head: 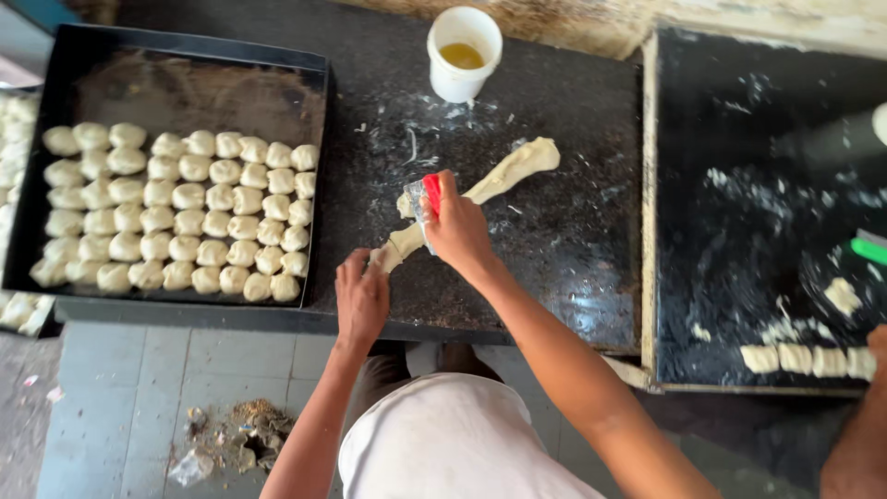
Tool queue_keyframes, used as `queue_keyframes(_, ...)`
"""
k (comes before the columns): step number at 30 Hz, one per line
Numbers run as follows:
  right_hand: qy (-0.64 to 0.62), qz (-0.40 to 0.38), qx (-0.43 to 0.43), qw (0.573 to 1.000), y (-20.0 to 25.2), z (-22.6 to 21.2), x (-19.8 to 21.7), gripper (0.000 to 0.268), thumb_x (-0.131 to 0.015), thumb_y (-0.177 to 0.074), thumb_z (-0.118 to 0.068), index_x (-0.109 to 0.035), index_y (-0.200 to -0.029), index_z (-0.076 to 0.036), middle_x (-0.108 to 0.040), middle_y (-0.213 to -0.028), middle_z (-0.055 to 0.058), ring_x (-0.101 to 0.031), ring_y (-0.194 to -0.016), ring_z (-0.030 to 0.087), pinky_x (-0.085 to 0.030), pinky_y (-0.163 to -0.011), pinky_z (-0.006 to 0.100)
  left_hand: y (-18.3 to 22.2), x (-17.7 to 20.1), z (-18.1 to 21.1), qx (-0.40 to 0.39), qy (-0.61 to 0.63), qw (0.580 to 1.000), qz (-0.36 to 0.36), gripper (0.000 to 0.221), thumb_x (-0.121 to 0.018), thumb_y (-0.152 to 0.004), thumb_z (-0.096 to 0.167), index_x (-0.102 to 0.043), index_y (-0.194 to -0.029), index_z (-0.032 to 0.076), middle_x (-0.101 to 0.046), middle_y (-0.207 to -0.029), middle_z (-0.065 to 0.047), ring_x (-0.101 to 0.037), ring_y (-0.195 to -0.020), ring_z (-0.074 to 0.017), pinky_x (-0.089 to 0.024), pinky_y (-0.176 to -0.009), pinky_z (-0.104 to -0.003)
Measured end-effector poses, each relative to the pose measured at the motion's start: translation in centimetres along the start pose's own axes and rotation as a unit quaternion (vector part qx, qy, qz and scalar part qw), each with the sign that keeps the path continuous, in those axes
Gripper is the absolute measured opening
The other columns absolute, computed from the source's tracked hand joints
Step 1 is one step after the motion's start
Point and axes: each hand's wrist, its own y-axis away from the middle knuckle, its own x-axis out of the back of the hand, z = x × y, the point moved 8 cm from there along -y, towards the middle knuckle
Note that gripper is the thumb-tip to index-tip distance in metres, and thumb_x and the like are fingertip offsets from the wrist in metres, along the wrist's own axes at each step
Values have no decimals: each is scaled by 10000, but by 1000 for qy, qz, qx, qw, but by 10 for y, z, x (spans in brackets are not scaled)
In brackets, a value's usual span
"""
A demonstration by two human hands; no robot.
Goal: The person divides dough using a scraper, then stretches and rolls small portions into round pieces and places them into a black tray.
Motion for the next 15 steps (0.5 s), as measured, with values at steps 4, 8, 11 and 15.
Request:
queue_keyframes(4, 64, -13, -45, 997, 14, 21, -2, 379, -664, -963, -224, -451, -1244, -84, -713, -848, 259, -690, -783, 488, -526, -642, 598, 7, -27, -4, -85, -71, 989, -93, 384, -694, -880, 80, -647, -1260, 67, -611, -1263, -85, -527, -1210, -334, -428, -939, -513)
queue_keyframes(8, 7, 61, -26, 998, 2, 32, 31, 285, -663, -1012, -256, -510, -1182, -85, -732, -876, 237, -707, -858, 464, -532, -688, 582, -17, -44, -41, 16, 21, 997, -71, 414, -593, -949, -39, -642, -1351, 44, -639, -1257, -109, -545, -1181, -335, -477, -970, -485)
queue_keyframes(11, 65, 32, -40, 997, -18, 54, 35, 374, -705, -965, -280, -510, -1209, -74, -715, -878, 274, -677, -847, 505, -514, -699, 602, -26, -43, -77, 179, 230, 956, -14, 443, -488, -931, -83, -670, -1321, 19, -683, -1212, -118, -643, -1097, -302, -542, -953, -444)
queue_keyframes(15, -3, 41, -72, 997, -38, 83, 54, 357, -683, -969, -303, -516, -1181, -69, -732, -935, 255, -703, -911, 475, -555, -720, 561, -7, -48, -92, 387, 576, 720, -4, 391, -471, -986, -21, -605, -1353, -37, -688, -1222, -119, -664, -1089, -236, -540, -928, -384)
